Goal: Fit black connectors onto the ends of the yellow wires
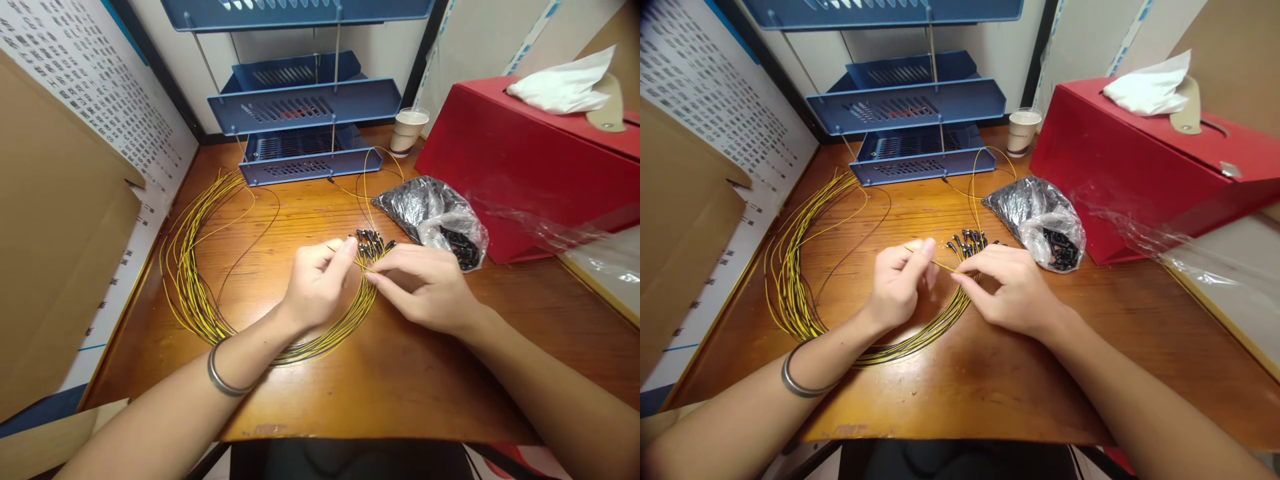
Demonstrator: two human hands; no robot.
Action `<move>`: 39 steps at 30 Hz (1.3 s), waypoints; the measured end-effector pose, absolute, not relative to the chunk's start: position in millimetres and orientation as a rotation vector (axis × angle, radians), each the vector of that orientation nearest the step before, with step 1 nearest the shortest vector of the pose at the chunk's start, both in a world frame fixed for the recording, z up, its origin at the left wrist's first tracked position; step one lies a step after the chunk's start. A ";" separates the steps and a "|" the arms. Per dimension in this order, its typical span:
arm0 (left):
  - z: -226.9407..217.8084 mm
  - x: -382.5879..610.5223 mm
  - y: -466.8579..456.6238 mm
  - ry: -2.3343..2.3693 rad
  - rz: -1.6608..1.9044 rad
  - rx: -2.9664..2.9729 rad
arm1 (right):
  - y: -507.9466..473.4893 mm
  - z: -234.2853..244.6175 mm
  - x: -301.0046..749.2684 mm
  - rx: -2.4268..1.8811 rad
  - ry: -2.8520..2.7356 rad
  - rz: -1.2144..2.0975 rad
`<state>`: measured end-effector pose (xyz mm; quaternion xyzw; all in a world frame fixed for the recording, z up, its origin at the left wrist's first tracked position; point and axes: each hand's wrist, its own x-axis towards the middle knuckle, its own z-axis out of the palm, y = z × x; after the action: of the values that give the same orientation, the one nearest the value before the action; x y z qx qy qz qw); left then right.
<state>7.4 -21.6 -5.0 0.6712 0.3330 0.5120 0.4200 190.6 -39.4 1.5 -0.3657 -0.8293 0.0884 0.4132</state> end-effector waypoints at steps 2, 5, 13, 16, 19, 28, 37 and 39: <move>0.2 5.5 -17.8 0.834 1.444 1.580 | -37.5 0.5 193.0 -1.007 -2.060 0.130; 14.0 -0.1 -9.4 0.837 1.650 1.374 | -34.8 -1.6 196.0 -1.094 -2.019 0.020; 53.4 -55.6 34.4 0.948 1.793 0.847 | -31.7 -6.2 194.0 -1.137 -1.951 -0.097; 50.2 -71.1 47.4 1.016 1.829 0.728 | -31.9 -6.2 190.3 -1.127 -1.898 -0.149; 35.8 -62.5 47.5 1.024 1.739 0.938 | -32.0 -5.9 185.8 -1.110 -1.824 -0.131; 12.2 -6.8 2.1 0.828 0.964 1.444 | -37.7 -8.9 178.8 -1.040 -1.880 -0.065; 29.9 -34.4 18.4 0.828 1.112 1.173 | -31.2 -9.8 192.0 -1.126 -1.872 -0.146; 40.6 -43.0 24.1 0.853 1.137 1.070 | -27.8 -7.6 199.9 -1.165 -1.829 -0.240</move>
<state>-43.0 24.1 40.6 0.4673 0.3724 0.4966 0.6296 199.9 -27.8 -7.6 -0.4737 -0.7437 -0.0974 0.4615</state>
